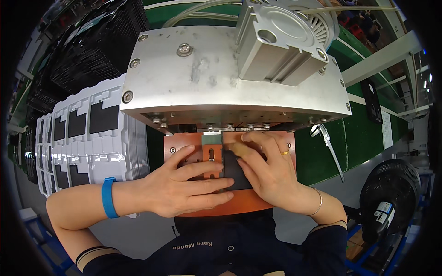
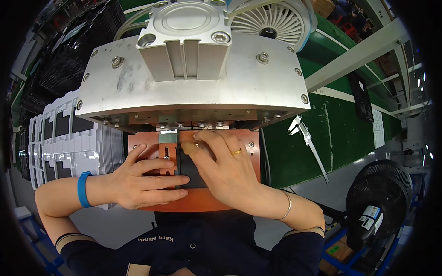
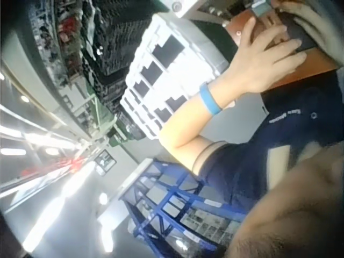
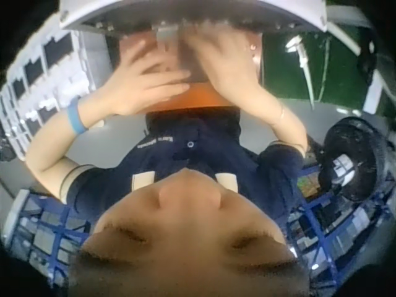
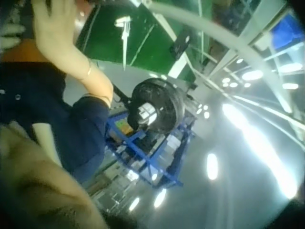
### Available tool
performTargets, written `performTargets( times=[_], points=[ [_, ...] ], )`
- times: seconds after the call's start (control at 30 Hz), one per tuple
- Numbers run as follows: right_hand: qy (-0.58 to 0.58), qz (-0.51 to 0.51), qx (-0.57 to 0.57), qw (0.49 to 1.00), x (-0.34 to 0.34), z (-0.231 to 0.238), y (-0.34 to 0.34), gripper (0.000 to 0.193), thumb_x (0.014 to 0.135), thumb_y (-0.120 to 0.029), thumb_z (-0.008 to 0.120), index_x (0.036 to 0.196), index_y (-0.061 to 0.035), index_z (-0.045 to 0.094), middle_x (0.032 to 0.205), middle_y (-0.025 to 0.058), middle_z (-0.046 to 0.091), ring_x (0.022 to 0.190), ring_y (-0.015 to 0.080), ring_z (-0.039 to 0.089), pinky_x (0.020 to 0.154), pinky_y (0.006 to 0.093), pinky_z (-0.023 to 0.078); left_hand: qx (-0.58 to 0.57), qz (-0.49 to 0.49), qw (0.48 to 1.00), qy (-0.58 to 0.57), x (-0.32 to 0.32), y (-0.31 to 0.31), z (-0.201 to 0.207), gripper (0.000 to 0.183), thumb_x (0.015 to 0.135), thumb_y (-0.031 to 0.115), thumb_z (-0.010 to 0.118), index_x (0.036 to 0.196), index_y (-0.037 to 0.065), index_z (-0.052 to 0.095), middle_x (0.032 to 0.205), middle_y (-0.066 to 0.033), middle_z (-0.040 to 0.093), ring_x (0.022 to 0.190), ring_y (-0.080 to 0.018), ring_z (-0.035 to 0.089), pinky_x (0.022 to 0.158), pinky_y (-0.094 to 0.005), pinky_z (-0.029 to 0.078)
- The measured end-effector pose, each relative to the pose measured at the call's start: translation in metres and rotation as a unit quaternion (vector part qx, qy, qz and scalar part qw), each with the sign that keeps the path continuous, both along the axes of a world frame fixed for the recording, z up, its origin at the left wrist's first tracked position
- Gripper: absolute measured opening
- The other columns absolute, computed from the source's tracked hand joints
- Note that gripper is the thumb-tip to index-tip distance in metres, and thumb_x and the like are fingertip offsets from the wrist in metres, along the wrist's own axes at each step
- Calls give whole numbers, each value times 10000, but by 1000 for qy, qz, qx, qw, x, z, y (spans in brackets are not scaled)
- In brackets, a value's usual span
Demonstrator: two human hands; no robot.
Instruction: The person repeatedly picks up small black rectangular components from a white tray and places them into a press machine. They operate the machine to process each component, then remove it and place it back into the tray. The person also uses a caliper to measure one of the components during the process.
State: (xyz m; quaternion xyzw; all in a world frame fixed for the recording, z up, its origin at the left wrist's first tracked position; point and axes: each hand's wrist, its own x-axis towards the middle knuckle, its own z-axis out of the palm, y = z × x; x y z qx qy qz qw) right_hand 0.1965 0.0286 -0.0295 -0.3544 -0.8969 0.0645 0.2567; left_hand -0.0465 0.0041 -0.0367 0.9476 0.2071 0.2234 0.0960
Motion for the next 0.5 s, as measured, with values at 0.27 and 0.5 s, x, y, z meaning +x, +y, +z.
performTargets(
  times=[0.27, 0.5],
  points=[
    [6, -17, -52, 999, 1, 3, -2, 386, 731, -26, 686, 1111, -67, 630, 1172, 90, 548, 1046, 282, 497, 820, 384, 442, -2, 1, 1000, 6, -1, 0, 3, 276, 838, 245, 633, 1109, 231, 679, 1237, 43, 611, 1200, -201, 500, 1104, -516, 218],
    [19, -19, -120, 992, 31, 17, -29, 408, 702, -207, 790, 1059, -69, 650, 1190, 100, 593, 1028, 280, 556, 878, 368, 456, -32, 4, 999, 11, -2, 3, 0, 335, 858, 358, 619, 1165, 228, 656, 1316, 15, 565, 1232, -231, 477, 1113, -558, 205]
  ],
)
